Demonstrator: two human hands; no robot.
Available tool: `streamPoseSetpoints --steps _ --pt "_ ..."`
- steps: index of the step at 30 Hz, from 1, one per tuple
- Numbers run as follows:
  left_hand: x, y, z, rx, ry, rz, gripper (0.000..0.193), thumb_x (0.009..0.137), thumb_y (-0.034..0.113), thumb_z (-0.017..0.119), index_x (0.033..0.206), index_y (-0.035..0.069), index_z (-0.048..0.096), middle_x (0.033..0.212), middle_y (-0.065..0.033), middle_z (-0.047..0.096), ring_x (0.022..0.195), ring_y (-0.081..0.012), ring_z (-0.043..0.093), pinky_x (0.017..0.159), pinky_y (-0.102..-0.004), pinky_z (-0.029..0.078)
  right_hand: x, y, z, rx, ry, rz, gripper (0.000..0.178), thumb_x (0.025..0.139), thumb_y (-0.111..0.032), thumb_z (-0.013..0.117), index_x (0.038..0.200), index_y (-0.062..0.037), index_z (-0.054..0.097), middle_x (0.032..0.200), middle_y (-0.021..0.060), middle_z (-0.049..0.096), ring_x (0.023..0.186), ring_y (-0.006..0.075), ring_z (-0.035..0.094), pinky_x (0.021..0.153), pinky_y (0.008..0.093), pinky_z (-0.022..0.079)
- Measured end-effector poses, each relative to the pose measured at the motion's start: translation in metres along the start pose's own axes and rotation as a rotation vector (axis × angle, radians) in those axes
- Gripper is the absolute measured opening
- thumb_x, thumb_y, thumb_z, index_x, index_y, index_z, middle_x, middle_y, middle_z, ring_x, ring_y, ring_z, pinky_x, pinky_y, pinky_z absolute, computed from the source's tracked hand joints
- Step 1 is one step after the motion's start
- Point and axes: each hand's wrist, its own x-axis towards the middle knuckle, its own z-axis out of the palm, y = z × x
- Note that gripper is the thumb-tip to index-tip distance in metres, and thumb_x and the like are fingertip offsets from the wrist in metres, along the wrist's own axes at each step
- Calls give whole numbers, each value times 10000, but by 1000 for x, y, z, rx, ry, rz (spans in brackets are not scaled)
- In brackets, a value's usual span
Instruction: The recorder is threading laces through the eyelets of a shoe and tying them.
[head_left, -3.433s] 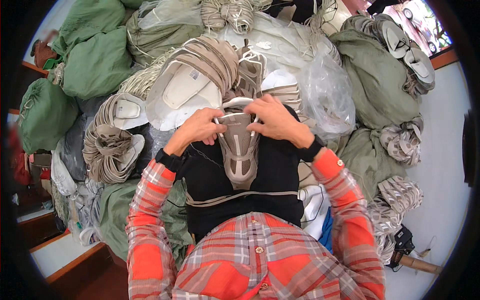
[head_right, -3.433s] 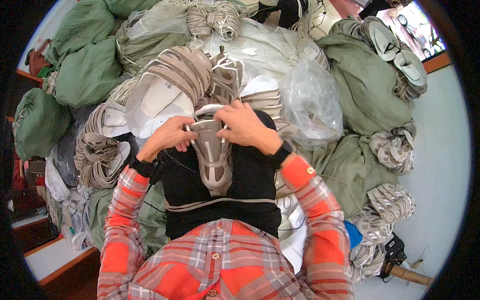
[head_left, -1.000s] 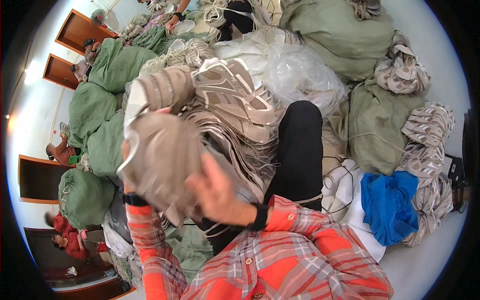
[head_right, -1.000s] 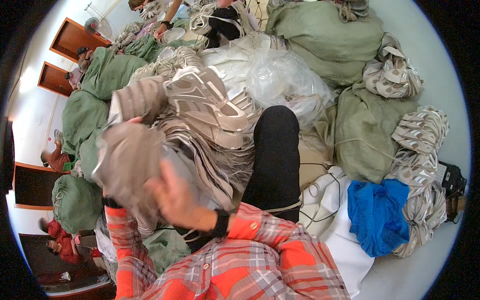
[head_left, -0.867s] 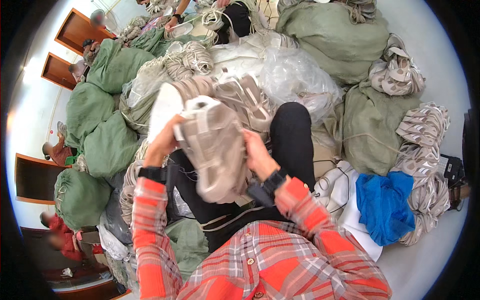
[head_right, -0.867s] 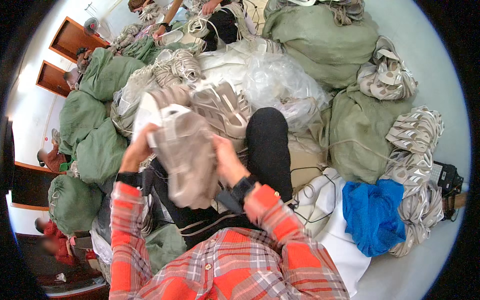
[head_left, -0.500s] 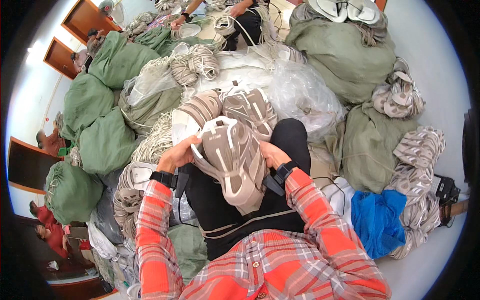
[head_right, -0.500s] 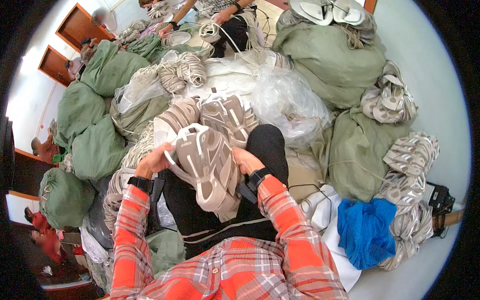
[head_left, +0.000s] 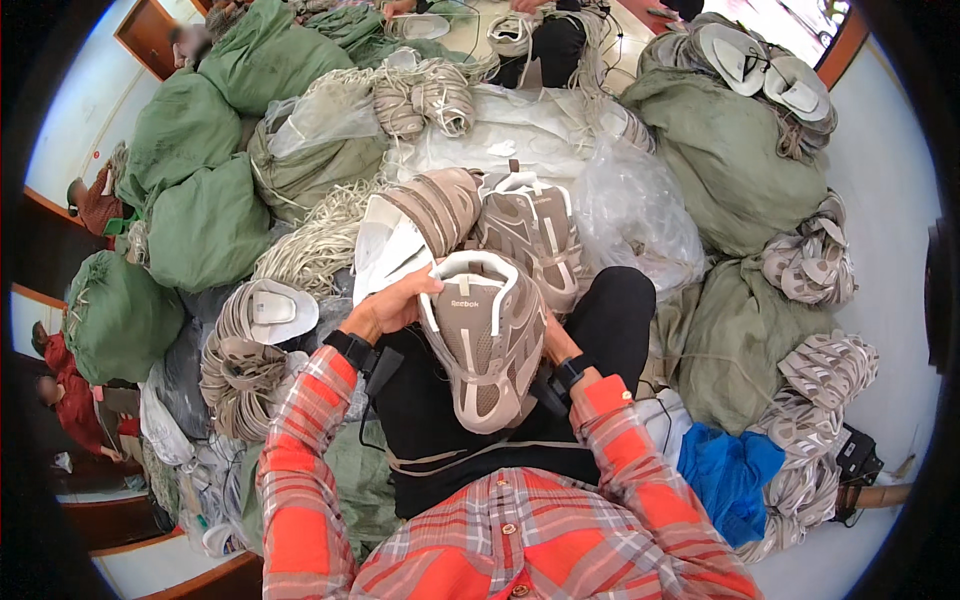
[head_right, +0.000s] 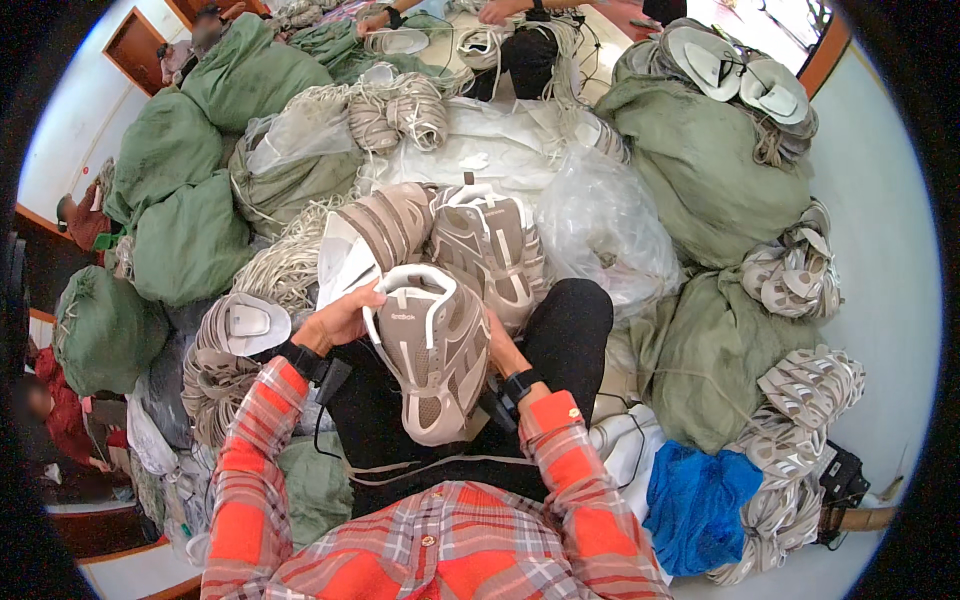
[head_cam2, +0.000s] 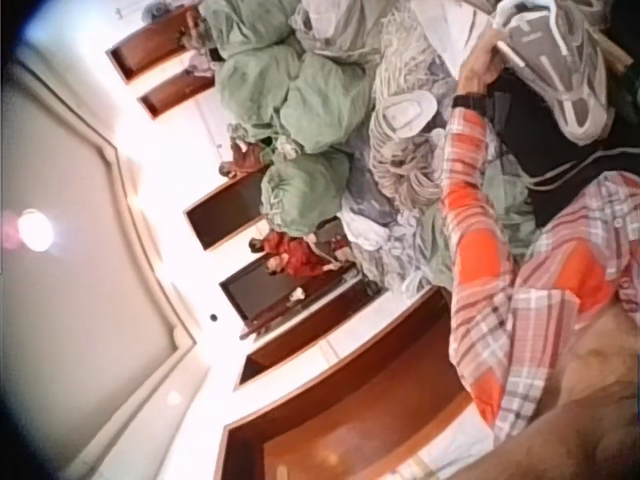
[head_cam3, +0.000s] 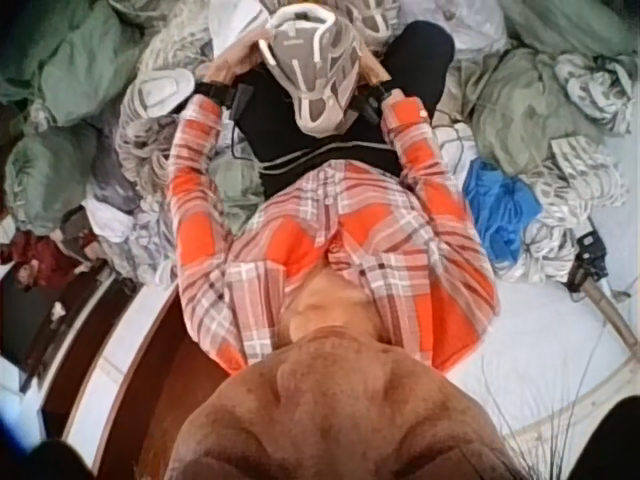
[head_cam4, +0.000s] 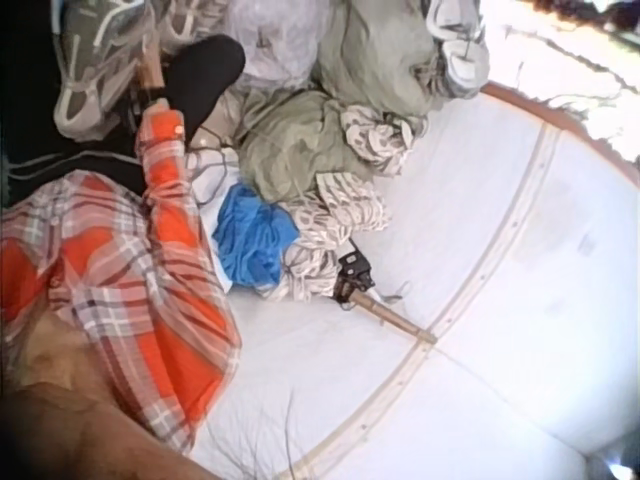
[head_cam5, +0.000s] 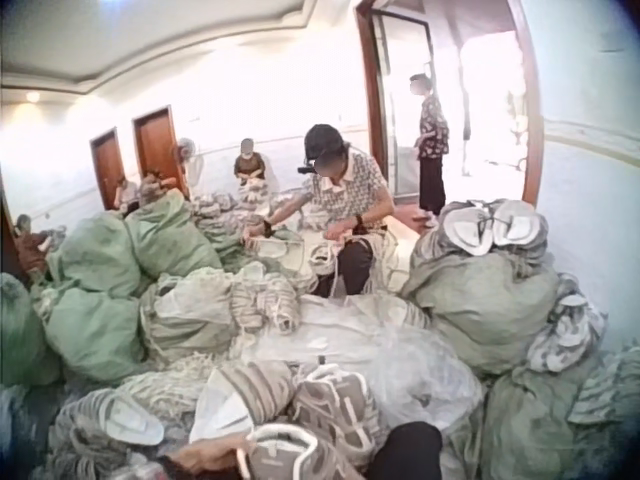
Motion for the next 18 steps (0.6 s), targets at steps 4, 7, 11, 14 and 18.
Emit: streamPoseSetpoints --steps 4,7,11,14,18 --pt "-5 6 -2 75 -24 -89 660 814 293 598 1390 109 335 1256 -54 504 1110 -167 508 944 -356 422 -2 -66 9 -1326 -261 -525 301 783 -58 602 1081 -21 587 957 238 636 909 380 618 791 433 484" --pt "4 -5 -2 110 66 63 593 783 254 565 1323 61 415 1164 -56 554 1032 -153 530 867 -312 439 -32 -161 61 -1616 31 -241 276 830 -130 565 1088 -32 580 881 231 634 823 373 626 719 427 500" --pt "24 -12 20 77 197 252 504 737 195 524 1204 6 502 1027 -59 590 902 -160 552 778 -296 448 -10 -140 87 -1518 -149 -581 341 944 -289 465 975 38 558 805 175 638 684 298 625 599 399 486" --pt "28 -25 13 390 287 192 471 752 216 510 1161 -17 514 997 -95 594 882 -189 555 769 -313 442 5 -126 82 -1738 -319 -422 318 899 -255 480 1016 20 591 886 243 642 817 420 620 723 473 497" --pt "39 -49 21 419 420 377 424 784 284 507 1045 -50 520 975 -160 583 905 -245 538 771 -329 419 6 -140 93 -2204 -560 -318 269 858 -171 471 807 39 630 812 253 642 796 396 641 678 460 516"
